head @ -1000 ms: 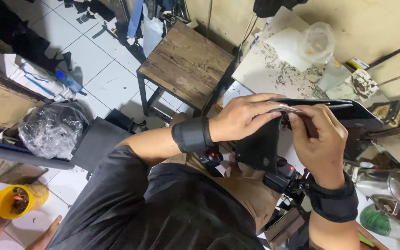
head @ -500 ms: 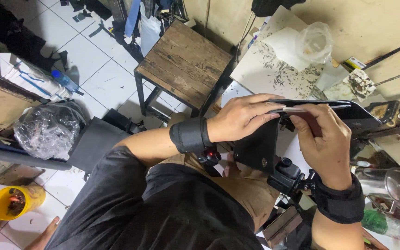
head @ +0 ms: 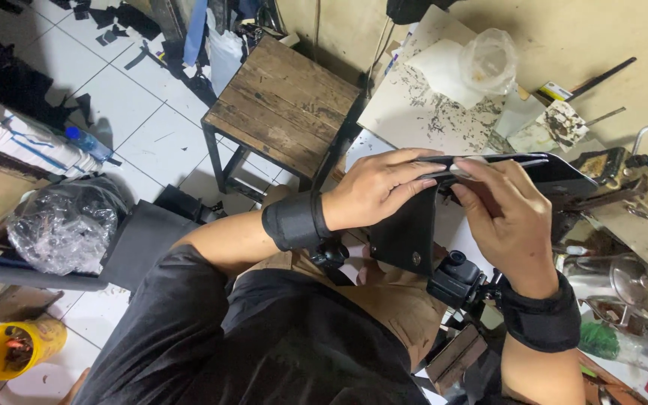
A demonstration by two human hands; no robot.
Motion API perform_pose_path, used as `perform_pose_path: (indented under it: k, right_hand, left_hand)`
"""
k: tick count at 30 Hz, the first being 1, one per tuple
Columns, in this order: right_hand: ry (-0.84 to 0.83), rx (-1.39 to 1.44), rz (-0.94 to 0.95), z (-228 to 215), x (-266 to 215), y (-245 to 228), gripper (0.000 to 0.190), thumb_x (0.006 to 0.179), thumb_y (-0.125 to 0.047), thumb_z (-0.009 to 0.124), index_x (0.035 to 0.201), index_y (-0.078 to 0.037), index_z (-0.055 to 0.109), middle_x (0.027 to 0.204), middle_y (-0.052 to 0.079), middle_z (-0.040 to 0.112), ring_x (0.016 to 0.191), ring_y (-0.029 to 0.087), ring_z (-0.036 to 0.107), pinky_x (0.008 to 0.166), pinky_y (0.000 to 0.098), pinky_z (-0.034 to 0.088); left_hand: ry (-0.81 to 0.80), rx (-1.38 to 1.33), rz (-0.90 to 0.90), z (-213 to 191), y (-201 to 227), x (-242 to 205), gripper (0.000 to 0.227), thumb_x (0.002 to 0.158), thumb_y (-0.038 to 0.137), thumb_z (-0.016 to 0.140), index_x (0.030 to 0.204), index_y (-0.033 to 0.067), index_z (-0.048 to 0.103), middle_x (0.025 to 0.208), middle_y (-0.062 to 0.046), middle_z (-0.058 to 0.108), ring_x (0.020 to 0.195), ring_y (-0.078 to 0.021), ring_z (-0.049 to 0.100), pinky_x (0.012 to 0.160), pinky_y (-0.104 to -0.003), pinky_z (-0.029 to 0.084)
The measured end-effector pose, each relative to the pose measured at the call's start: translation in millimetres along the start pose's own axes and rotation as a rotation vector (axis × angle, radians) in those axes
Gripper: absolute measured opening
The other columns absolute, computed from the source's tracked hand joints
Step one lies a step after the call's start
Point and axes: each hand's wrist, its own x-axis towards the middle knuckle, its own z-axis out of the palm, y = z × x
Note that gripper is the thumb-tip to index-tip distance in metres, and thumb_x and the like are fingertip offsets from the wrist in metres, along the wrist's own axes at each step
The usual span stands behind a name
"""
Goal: The person polishes the edges of a black leather wallet using a small cloth.
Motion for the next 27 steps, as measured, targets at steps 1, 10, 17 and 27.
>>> perform_pose_path:
  k: [1, 10, 17, 27]
  right_hand:
    - [0.003, -0.005, 0.006, -0.2, 1.3, -2.6, 0.036, 0.095, 0.0, 0.078, 0.13, -0.005, 0.07, 0.107, 0.012, 0.068, 0.089, 0.021, 0.066, 0.079, 0.0294, 0.053]
    - [0.027, -0.089, -0.091, -3.7, -0.2, -13.1, 0.032, 0.094, 0.001, 0.075, 0.125, -0.007, 0.072, 0.108, 0.011, 0.069, 0.088, 0.024, 0.07, 0.076, 0.0325, 0.055]
    - [0.022, -0.156, -0.166, 13.1, 2.3, -26.3, 0.029, 0.091, -0.006, 0.076, 0.12, -0.009, 0.074, 0.09, 0.007, 0.063, 0.076, 0.023, 0.065, 0.064, 0.0344, 0.051]
    - [-0.048, -0.231, -0.123, 9.7, -3.2, -16.2, 0.032, 0.091, -0.004, 0.071, 0.12, -0.016, 0.076, 0.087, 0.001, 0.062, 0.073, 0.017, 0.064, 0.06, 0.0321, 0.051]
  left_hand:
    - [-0.005, -0.006, 0.003, -1.6, 0.4, -0.4, 0.028, 0.101, 0.013, 0.069, 0.129, 0.0096, 0.069, 0.136, -0.013, 0.066, 0.108, -0.0313, 0.074, 0.091, -0.035, 0.061]
    - [-0.039, -0.001, 0.046, -4.7, 7.7, 2.1, 0.024, 0.102, 0.011, 0.069, 0.126, 0.0059, 0.07, 0.132, -0.014, 0.068, 0.111, -0.0335, 0.073, 0.094, -0.037, 0.059]
    - [-0.061, 0.037, -0.012, -4.0, 4.9, -3.3, 0.021, 0.096, 0.003, 0.068, 0.117, 0.0015, 0.073, 0.133, -0.017, 0.069, 0.104, -0.0304, 0.075, 0.087, -0.035, 0.062]
    - [-0.052, -0.004, -0.017, -6.1, 6.5, -1.2, 0.02, 0.095, -0.002, 0.069, 0.114, -0.0011, 0.073, 0.134, -0.019, 0.068, 0.109, -0.0304, 0.075, 0.092, -0.035, 0.061]
